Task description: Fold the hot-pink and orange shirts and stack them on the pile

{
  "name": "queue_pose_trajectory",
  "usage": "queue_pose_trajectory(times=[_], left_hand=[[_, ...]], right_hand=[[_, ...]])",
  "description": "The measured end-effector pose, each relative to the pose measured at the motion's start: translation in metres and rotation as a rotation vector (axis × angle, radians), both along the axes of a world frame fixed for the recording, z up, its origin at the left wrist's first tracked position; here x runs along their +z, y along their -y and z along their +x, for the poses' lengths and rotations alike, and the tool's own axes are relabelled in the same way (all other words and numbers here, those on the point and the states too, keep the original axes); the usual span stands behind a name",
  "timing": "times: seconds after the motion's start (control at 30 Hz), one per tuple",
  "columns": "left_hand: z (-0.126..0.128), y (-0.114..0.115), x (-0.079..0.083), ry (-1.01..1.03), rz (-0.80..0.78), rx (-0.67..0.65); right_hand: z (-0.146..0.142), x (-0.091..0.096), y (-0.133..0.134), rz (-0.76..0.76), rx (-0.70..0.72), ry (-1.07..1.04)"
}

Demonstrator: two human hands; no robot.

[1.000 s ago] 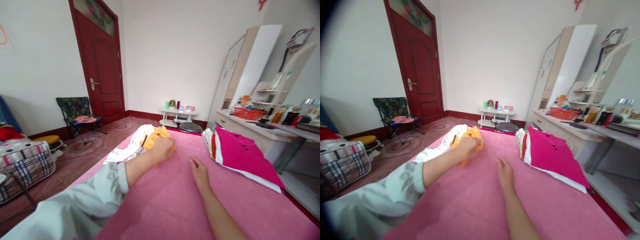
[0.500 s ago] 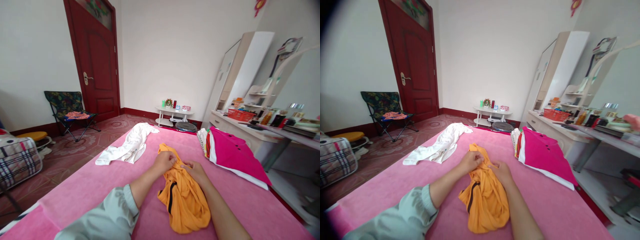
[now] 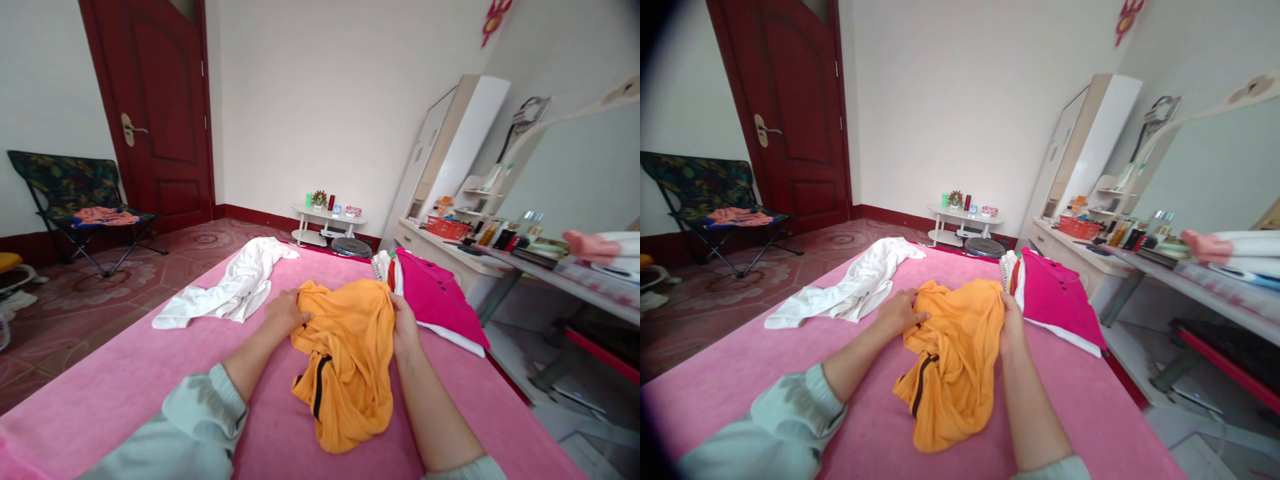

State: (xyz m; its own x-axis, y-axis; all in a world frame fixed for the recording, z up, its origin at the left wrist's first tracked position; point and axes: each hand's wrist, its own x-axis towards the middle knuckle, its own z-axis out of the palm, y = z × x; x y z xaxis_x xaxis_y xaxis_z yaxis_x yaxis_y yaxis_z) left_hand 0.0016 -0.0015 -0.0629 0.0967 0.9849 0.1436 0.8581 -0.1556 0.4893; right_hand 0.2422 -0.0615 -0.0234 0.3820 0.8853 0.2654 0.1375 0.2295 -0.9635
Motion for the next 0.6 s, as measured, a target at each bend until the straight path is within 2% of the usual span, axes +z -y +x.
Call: queue_pose_trajectory(times=[0.1, 0.2, 0.33, 0.4, 0.5, 0.6], left_hand=[[-0.004, -0.006, -0.002, 0.173, -0.137, -0.059], [-0.016, -0.014, 0.002, 0.325, -0.266, -0.151], [-0.037, -0.022, 0.014, 0.753, -0.421, -0.205], [-0.047, -0.026, 0.02, 1.039, -0.426, -0.109], [-0.059, -0.036, 0.025, 1.437, -0.282, 0.193], [-0.07, -0.044, 0.027, 1.568, -0.108, 0.398]], right_hand=[[0.019, 0.001, -0.001, 0.062, -0.033, -0.145], [0.046, -0.006, -0.007, 0.172, -0.185, -0.26], [0.078, -0.014, -0.012, 0.236, -0.328, -0.164], [0.086, -0.013, -0.012, 0.238, -0.378, -0.16], [0.088, -0.009, -0.009, 0.296, -0.446, -0.385], [0.086, -0.008, -0.007, 0.365, -0.477, -0.563]])
